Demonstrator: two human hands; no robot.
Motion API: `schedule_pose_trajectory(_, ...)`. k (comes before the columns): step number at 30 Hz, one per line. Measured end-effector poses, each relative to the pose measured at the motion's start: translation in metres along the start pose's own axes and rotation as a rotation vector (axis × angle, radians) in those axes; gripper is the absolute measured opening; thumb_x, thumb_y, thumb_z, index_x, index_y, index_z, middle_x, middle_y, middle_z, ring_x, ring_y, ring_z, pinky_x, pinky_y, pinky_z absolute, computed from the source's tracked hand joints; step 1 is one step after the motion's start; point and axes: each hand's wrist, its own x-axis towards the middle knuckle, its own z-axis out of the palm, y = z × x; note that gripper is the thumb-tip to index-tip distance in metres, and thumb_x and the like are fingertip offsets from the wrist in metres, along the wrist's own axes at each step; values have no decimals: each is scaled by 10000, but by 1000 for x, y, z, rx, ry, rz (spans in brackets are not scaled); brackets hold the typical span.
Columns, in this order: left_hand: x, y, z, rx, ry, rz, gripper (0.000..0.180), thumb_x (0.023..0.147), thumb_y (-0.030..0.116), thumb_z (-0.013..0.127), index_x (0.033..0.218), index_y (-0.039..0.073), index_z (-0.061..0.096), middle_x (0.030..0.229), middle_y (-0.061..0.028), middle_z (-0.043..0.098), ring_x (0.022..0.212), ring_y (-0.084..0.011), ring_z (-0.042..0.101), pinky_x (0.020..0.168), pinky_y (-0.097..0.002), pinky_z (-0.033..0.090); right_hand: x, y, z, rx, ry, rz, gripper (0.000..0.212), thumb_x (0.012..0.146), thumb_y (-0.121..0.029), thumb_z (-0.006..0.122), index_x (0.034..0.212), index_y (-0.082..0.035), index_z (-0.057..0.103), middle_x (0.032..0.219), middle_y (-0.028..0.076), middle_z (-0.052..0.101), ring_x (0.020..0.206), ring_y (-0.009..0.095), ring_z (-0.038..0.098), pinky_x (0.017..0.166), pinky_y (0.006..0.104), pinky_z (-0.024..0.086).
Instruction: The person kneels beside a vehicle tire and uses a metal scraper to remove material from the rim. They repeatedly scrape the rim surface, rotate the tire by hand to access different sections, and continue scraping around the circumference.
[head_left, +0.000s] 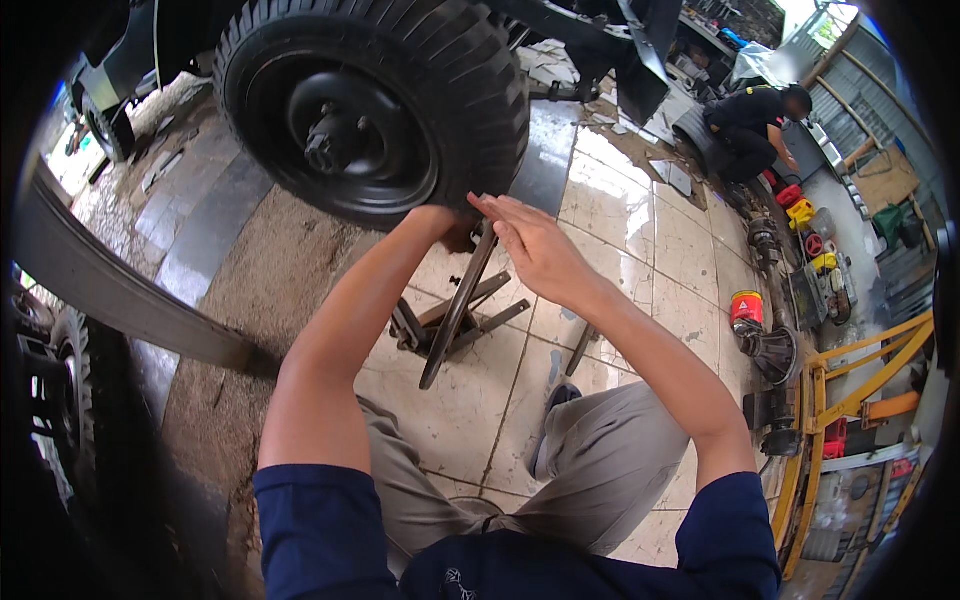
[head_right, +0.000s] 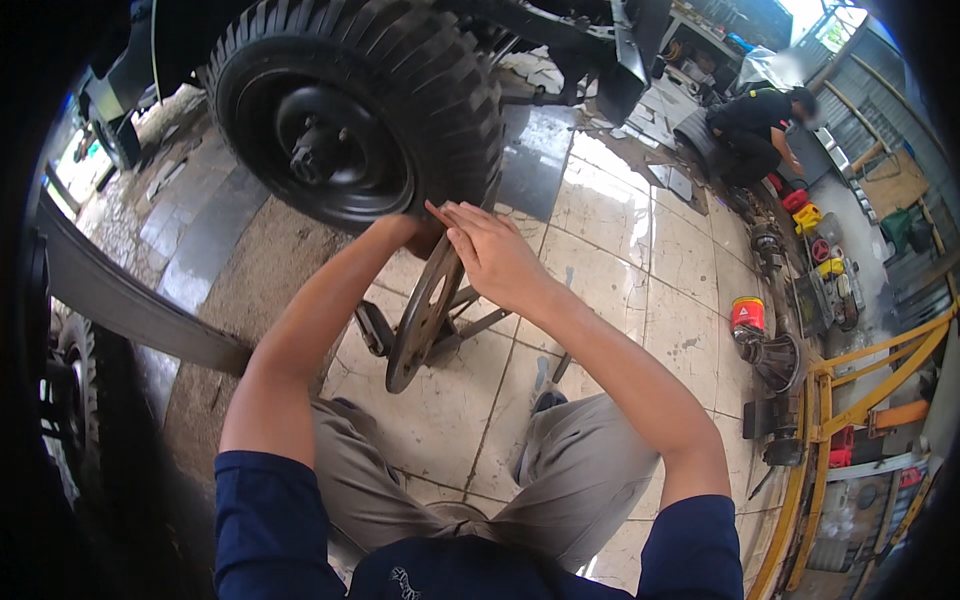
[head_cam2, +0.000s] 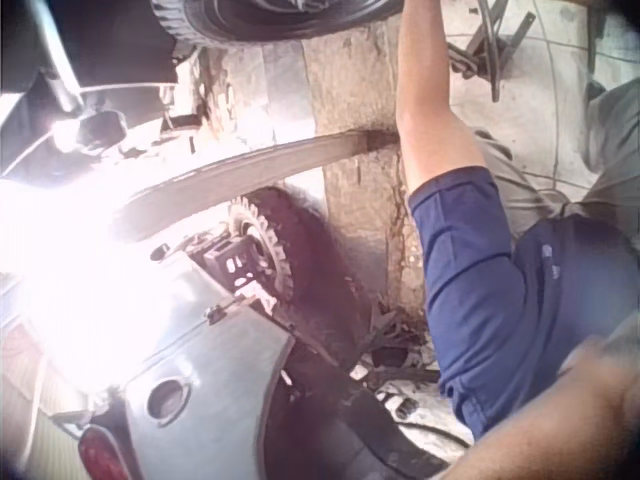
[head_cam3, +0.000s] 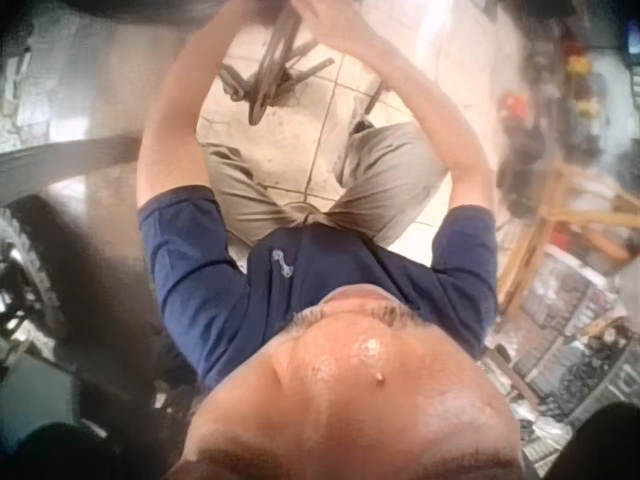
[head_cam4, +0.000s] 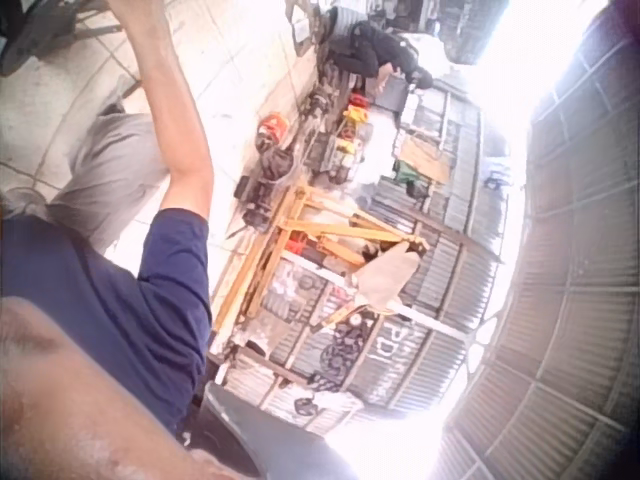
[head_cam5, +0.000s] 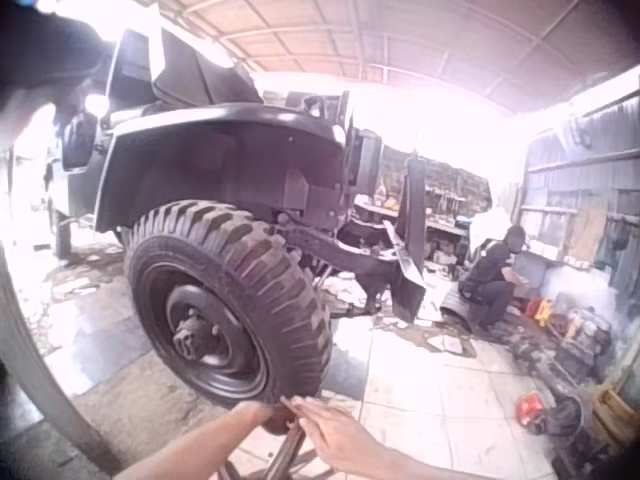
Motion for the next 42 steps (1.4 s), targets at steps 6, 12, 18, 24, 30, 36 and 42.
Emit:
schedule_pose_trajectory(6, 13, -8, 12, -489, 123, -15, 503, 1037, 351, 488, 1379, -10, 563, 1397, -206, 599, 1343, -254, 539, 1186, -406, 342, -7, -23, -12, -116, -118, -153, 439, 1106, -291, 395, 1458, -73, 542, 1492, 140, 546, 1462, 275, 422, 1218, 522, 269)
schedule_pose_trajectory(12, 0, -5, 34, 1412, 46, 93, 485, 993, 244, 540, 1430, 33, 533, 1365, -171, 642, 1249, -300, 614, 1063, -462, 470, 10, 10, -11, 10, -80, 74, 461, 1131, -267, 326, 1545, -109, 451, 1530, 155, 515, 1427, 334, 472, 1205, 371, 336)
schedule_pose_trajectory(18, -85, -44, 80, 2680, 62, 404, 528, 914, 133, 536, 1441, 104, 557, 1262, -140, 708, 1122, -278, 688, 913, -463, 559, -13, -25, -37, -132, -150, -13, 454, 1123, -276, 356, 1519, -95, 484, 1525, 148, 523, 1424, 330, 477, 1204, 400, 334)
schedule_pose_trajectory(24, -69, -27, 68, 2684, 97, 310, 425, 924, 213, 602, 1336, 116, 642, 1204, -111, 710, 1120, -266, 670, 912, -429, 546, -1, -13, -22, 54, -87, 102, 454, 1123, -298, 366, 1478, -63, 524, 1504, 189, 528, 1440, 350, 445, 1196, 420, 336)
schedule_pose_trajectory(30, -43, -27, 57, 2811, 66, 346, 362, 968, 229, 649, 1309, 107, 642, 1153, -114, 702, 1132, -276, 659, 938, -424, 527, 10, 4, -11, 157, -97, 235, 467, 1132, -312, 344, 1446, -35, 551, 1528, 210, 500, 1450, 352, 439, 1201, 394, 321)
schedule_pose_trajectory(36, -65, -38, 69, 2734, 88, 491, 368, 955, 227, 652, 1304, 108, 647, 1163, -146, 726, 1083, -309, 694, 922, -444, 541, 11, 2, -13, 236, -128, 137, 485, 1141, -268, 322, 1532, -6, 440, 1559, 115, 497, 1466, 226, 428, 1232, 346, 268)
schedule_pose_trajectory(42, -57, -39, 67, 2744, 44, 579, 332, 940, 184, 618, 1249, 110, 714, 1175, -122, 741, 1111, -322, 699, 914, -429, 573, 7, 9, -15, 156, -120, 171, 500, 1141, -299, 321, 1530, -7, 440, 1574, 88, 483, 1472, 232, 419, 1233, 358, 280)
